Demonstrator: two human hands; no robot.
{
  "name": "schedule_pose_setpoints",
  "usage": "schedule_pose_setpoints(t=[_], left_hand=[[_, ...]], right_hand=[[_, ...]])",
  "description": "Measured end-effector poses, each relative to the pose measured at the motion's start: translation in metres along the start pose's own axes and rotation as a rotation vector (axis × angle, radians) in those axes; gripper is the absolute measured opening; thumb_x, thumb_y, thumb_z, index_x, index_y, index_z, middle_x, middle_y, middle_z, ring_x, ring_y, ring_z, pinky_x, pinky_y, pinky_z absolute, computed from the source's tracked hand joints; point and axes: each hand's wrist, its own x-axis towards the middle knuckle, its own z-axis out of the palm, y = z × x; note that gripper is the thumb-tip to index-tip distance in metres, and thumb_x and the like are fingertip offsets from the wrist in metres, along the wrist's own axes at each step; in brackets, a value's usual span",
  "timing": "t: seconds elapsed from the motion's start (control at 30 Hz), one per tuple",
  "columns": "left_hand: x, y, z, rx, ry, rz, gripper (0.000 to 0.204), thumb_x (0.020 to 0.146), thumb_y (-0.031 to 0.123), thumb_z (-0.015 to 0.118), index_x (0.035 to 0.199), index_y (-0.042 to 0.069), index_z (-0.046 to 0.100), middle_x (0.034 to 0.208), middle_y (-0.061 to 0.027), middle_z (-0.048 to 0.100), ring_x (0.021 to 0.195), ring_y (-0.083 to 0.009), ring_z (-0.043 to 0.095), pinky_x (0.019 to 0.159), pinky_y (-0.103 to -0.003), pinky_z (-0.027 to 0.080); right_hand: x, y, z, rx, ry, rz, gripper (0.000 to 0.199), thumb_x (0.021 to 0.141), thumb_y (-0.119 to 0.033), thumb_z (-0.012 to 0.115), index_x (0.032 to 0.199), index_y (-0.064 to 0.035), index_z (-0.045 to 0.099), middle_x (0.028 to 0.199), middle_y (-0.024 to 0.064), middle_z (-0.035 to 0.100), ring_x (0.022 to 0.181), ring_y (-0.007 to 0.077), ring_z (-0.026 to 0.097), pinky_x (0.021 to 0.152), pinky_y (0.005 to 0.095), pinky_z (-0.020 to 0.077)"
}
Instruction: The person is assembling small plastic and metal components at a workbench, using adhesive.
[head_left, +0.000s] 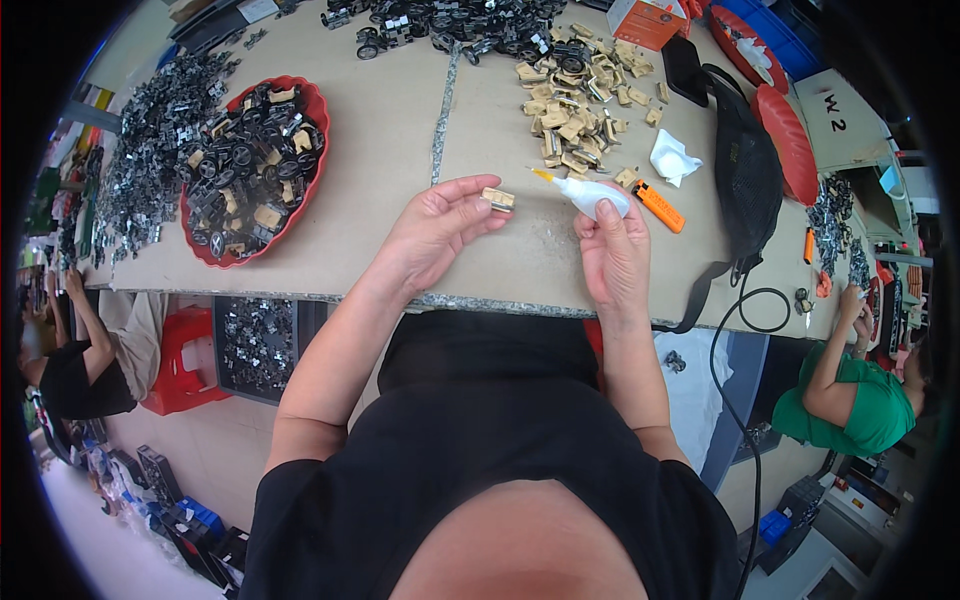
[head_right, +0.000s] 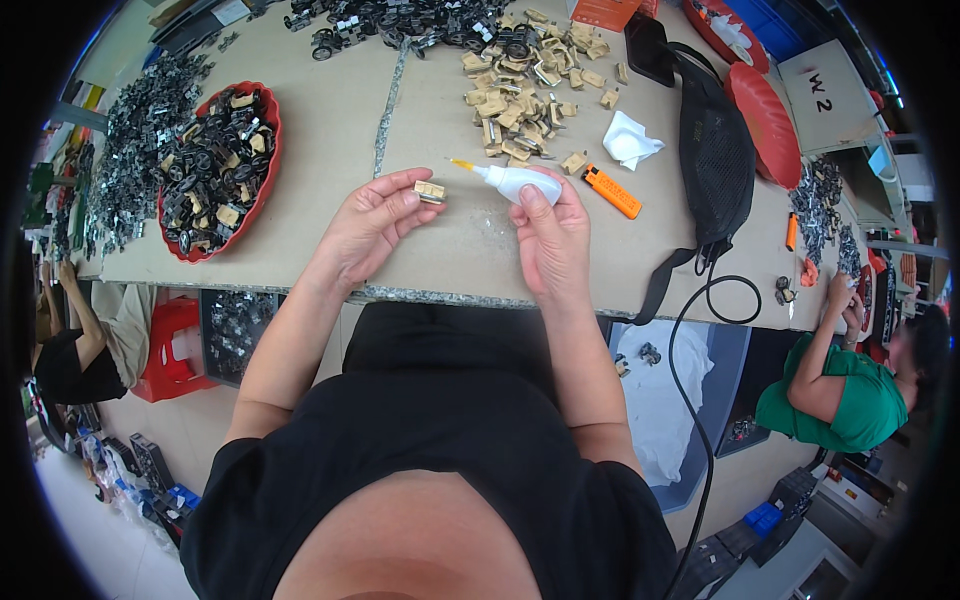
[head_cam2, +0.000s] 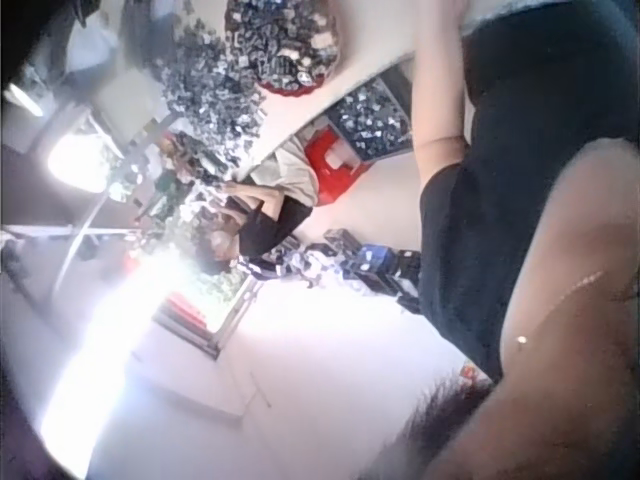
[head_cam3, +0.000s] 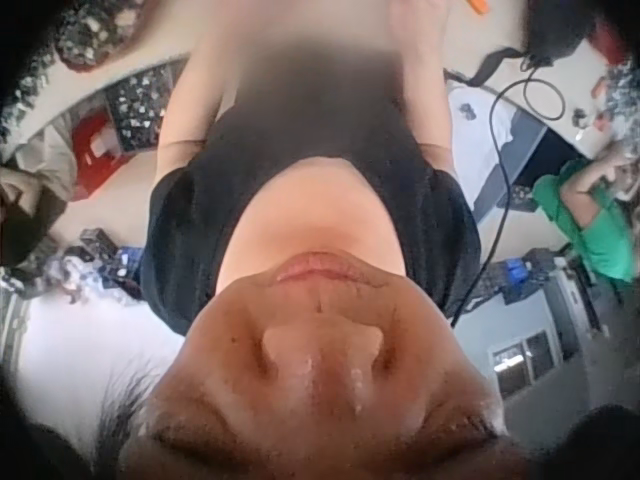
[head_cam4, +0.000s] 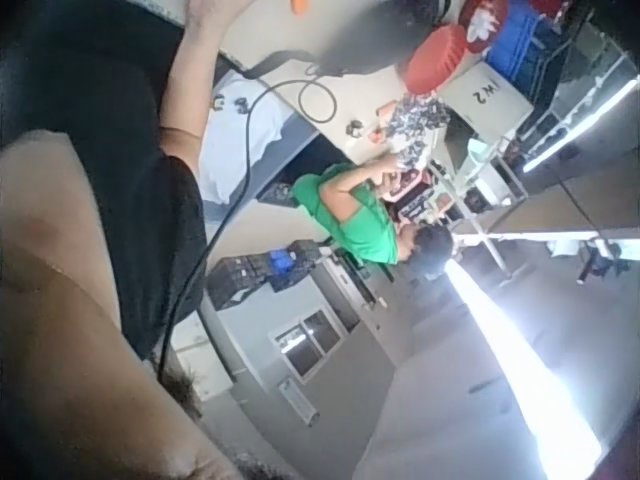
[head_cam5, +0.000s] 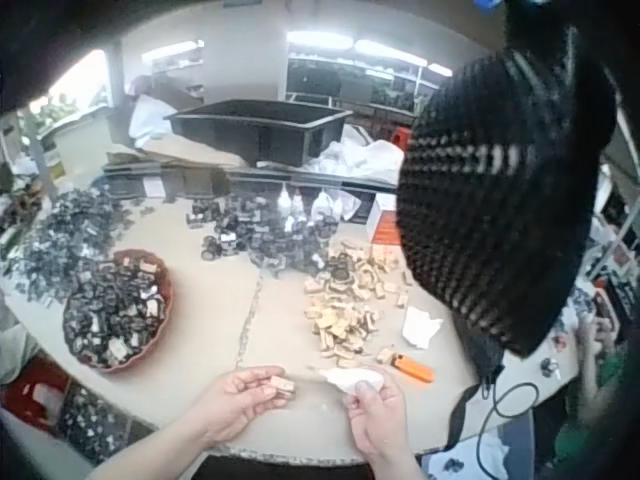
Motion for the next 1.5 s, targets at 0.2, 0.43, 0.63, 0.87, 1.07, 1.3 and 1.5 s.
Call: schedule_pose_setpoints(t=[0.2, 0.43, 0.63, 0.87, 1.07, 1.3, 1.5], left_hand=[[-0.002, -0.014, -0.002, 0.187, 0.025, 0.141, 0.033, 0.085, 0.002, 0.055, 0.116, -0.006, 0.049, 0.098, -0.0125, 0.06, 0.086, -0.0157, 0.06, 0.08, -0.025, 0.049], [-0.003, -0.018, 0.002, 0.269, 0.08, 0.18, 0.032, 0.086, 0.002, 0.054, 0.117, -0.005, 0.05, 0.094, -0.0124, 0.062, 0.083, -0.014, 0.061, 0.078, -0.024, 0.049], [-0.004, -0.018, 0.001, 0.278, 0.071, 0.188, 0.031, 0.086, 0.002, 0.054, 0.116, -0.004, 0.051, 0.094, -0.012, 0.063, 0.083, -0.0134, 0.061, 0.079, -0.024, 0.049], [-0.004, -0.019, 0.002, 0.286, 0.073, 0.18, 0.031, 0.086, 0.002, 0.054, 0.116, -0.004, 0.052, 0.094, -0.0107, 0.063, 0.083, -0.0128, 0.061, 0.079, -0.024, 0.049], [-0.004, -0.019, 0.001, 0.315, 0.069, 0.176, 0.031, 0.086, 0.002, 0.054, 0.116, -0.004, 0.051, 0.095, -0.0107, 0.063, 0.084, -0.0128, 0.061, 0.079, -0.024, 0.049], [-0.005, -0.017, 0.003, 0.315, 0.072, 0.174, 0.031, 0.086, 0.002, 0.053, 0.116, -0.004, 0.051, 0.095, -0.0112, 0.063, 0.084, -0.0133, 0.061, 0.08, -0.025, 0.049], [-0.004, -0.017, 0.002, 0.3, 0.057, 0.179, 0.03, 0.086, 0.002, 0.053, 0.116, -0.004, 0.051, 0.094, -0.0108, 0.062, 0.084, -0.0138, 0.061, 0.08, -0.026, 0.049]], right_hand=[[-0.005, 0.009, 0.0, -0.131, -0.096, -0.06, 0.022, 0.088, -0.01, 0.054, 0.106, -0.0011, 0.045, 0.095, 0.0084, 0.056, 0.079, 0.012, 0.054, 0.066, 0.0223, 0.0446], [-0.02, 0.014, 0.007, -0.537, -0.132, -0.275, 0.024, 0.088, -0.015, 0.055, 0.104, -0.0003, 0.044, 0.098, 0.0088, 0.054, 0.08, 0.0101, 0.052, 0.069, 0.0218, 0.0443], [-0.019, 0.016, 0.005, -0.634, -0.157, -0.344, 0.024, 0.088, -0.015, 0.055, 0.103, 0.0005, 0.043, 0.097, 0.0078, 0.052, 0.08, 0.01, 0.05, 0.071, 0.0219, 0.0425], [-0.018, 0.017, 0.003, -0.688, -0.16, -0.373, 0.024, 0.087, -0.014, 0.056, 0.102, 0.0005, 0.044, 0.097, 0.0082, 0.051, 0.082, 0.0105, 0.05, 0.072, 0.0222, 0.0423], [-0.018, 0.017, 0.004, -0.713, -0.165, -0.367, 0.023, 0.087, -0.014, 0.056, 0.101, 0.0007, 0.044, 0.097, 0.0083, 0.051, 0.082, 0.0107, 0.05, 0.072, 0.0223, 0.0423], [-0.017, 0.018, 0.002, -0.736, -0.201, -0.39, 0.024, 0.087, -0.013, 0.057, 0.101, 0.0009, 0.044, 0.097, 0.0088, 0.05, 0.081, 0.0109, 0.05, 0.071, 0.0225, 0.0426], [-0.017, 0.018, 0.005, -0.727, -0.183, -0.412, 0.024, 0.087, -0.012, 0.057, 0.101, 0.001, 0.044, 0.096, 0.0092, 0.049, 0.08, 0.0114, 0.05, 0.071, 0.0227, 0.0427]])
